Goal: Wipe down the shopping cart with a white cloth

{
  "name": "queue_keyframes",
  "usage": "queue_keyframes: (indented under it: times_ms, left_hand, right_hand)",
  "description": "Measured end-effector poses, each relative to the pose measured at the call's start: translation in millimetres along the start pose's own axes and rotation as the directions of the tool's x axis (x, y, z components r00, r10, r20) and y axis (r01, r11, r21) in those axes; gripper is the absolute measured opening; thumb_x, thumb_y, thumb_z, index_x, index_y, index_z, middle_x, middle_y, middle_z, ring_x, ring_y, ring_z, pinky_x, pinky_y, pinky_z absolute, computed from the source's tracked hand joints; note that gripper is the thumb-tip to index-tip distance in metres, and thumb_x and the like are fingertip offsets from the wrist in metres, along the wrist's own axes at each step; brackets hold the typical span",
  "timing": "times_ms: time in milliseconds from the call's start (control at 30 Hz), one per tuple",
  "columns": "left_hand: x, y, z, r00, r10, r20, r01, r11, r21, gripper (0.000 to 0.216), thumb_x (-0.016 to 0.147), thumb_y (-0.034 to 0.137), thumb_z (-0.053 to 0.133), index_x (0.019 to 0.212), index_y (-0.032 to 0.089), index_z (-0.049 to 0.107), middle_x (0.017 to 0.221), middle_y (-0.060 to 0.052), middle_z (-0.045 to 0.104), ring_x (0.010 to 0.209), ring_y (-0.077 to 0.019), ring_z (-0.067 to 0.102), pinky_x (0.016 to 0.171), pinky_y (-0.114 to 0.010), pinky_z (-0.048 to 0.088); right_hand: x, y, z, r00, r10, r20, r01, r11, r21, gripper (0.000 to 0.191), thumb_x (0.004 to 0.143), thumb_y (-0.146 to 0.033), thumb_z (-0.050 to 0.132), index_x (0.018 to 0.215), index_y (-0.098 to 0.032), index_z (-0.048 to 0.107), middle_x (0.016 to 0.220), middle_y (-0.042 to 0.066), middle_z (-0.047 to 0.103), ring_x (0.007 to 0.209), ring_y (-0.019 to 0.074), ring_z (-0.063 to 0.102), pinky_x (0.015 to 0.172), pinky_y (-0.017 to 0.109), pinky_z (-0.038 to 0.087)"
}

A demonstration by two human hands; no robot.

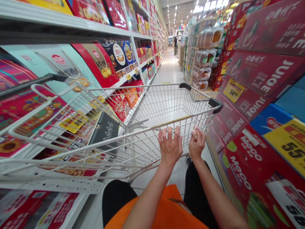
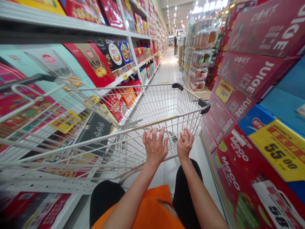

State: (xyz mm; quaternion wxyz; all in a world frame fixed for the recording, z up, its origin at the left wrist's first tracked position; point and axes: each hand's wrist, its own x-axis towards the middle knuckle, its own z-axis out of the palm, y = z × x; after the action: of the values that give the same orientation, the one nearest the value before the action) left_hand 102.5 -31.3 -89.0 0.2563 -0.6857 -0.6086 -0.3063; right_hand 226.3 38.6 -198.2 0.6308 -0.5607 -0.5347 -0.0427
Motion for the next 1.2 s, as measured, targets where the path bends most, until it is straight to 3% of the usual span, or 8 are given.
queue_keyframes:
  times_ms: [233, 333, 433, 567, 700, 833, 1033, 1200]
  left_hand:
    - [-13, -10, -13, 0.998, 0.054, 0.021, -0.051, 0.99, -0.13, 0.049, 0.093, 0.031, 0.054, 0.142, 0.024, 0.05, 0.142, -0.009, 0.054, 0.14, -0.0252, 0.037, 0.12, -0.043, 0.018]
    - [-32, -25, -24, 0.989, -0.111, -0.097, 0.093, 0.98, -0.175, 0.04, 0.091, 0.028, 0.056, 0.13, 0.022, 0.06, 0.137, -0.013, 0.054, 0.137, -0.0277, 0.038, 0.119, -0.05, 0.019]
    - [-50, -42, -27, 0.929, -0.304, -0.211, 0.284, 0.951, -0.12, 0.035, 0.091, 0.027, 0.055, 0.122, 0.014, 0.063, 0.129, -0.018, 0.052, 0.13, -0.0304, 0.041, 0.113, -0.053, 0.027]
    - [-67, -51, -22, 0.966, -0.257, 0.03, 0.258, 0.964, -0.059, 0.035, 0.092, 0.026, 0.054, 0.124, 0.017, 0.063, 0.131, -0.017, 0.054, 0.129, -0.0311, 0.042, 0.112, -0.056, 0.029]
    - [-76, -46, -12, 0.946, -0.19, 0.262, 0.197, 0.98, -0.001, 0.047, 0.091, 0.026, 0.055, 0.138, 0.026, 0.055, 0.137, -0.012, 0.054, 0.133, -0.0325, 0.042, 0.114, -0.06, 0.025]
    - [-76, -44, -5, 0.944, -0.193, 0.266, 0.19, 0.981, 0.036, 0.053, 0.09, 0.027, 0.055, 0.143, 0.028, 0.049, 0.134, -0.013, 0.056, 0.131, -0.0325, 0.044, 0.114, -0.062, 0.026]
    - [-74, -54, -2, 0.949, -0.153, 0.275, 0.153, 0.988, 0.022, 0.05, 0.091, 0.026, 0.054, 0.141, 0.029, 0.052, 0.132, -0.012, 0.058, 0.129, -0.0297, 0.047, 0.113, -0.058, 0.03]
    - [-77, -56, -2, 0.948, -0.139, 0.286, 0.141, 0.99, 0.011, 0.054, 0.091, 0.025, 0.055, 0.144, 0.031, 0.048, 0.136, -0.01, 0.057, 0.13, -0.0288, 0.048, 0.114, -0.058, 0.029]
  right_hand:
    - [32, 32, 0, 0.993, 0.074, -0.091, -0.075, 0.997, -0.003, 0.03, 0.098, -0.033, 0.043, 0.111, -0.015, 0.064, 0.11, 0.017, 0.064, 0.11, 0.0247, 0.056, 0.101, 0.045, 0.045]
    - [9, 5, 15, 0.981, 0.121, -0.149, -0.12, 0.993, 0.016, 0.031, 0.098, -0.034, 0.043, 0.114, -0.015, 0.061, 0.113, 0.018, 0.061, 0.113, 0.026, 0.055, 0.1, 0.047, 0.046]
    - [-30, -32, 26, 0.984, 0.091, -0.152, -0.082, 0.995, 0.064, 0.026, 0.098, -0.028, 0.044, 0.114, -0.017, 0.061, 0.114, 0.017, 0.062, 0.113, 0.0255, 0.057, 0.096, 0.046, 0.049]
    - [-45, -39, 24, 0.996, -0.088, -0.019, 0.089, 0.992, 0.086, 0.025, 0.097, -0.02, 0.042, 0.112, -0.021, 0.063, 0.112, 0.012, 0.065, 0.112, 0.022, 0.06, 0.098, 0.044, 0.05]
    - [-16, -12, 23, 0.996, -0.004, -0.088, 0.008, 0.999, 0.043, 0.028, 0.097, -0.023, 0.04, 0.11, -0.019, 0.065, 0.111, 0.012, 0.065, 0.111, 0.0225, 0.058, 0.099, 0.047, 0.048]
    - [-27, -30, 35, 0.986, 0.041, -0.159, -0.031, 0.997, 0.068, 0.029, 0.097, -0.024, 0.04, 0.115, -0.019, 0.063, 0.114, 0.014, 0.063, 0.111, 0.0234, 0.058, 0.099, 0.047, 0.048]
    - [-69, -55, 36, 0.967, -0.224, 0.118, 0.193, 0.954, 0.229, 0.023, 0.095, -0.021, 0.047, 0.11, -0.026, 0.064, 0.112, 0.008, 0.065, 0.11, 0.0216, 0.061, 0.095, 0.044, 0.052]
    - [-26, -24, 36, 0.998, -0.017, -0.062, 0.022, 0.997, 0.073, 0.028, 0.098, -0.021, 0.038, 0.11, -0.02, 0.063, 0.113, 0.012, 0.064, 0.11, 0.0222, 0.057, 0.098, 0.044, 0.048]
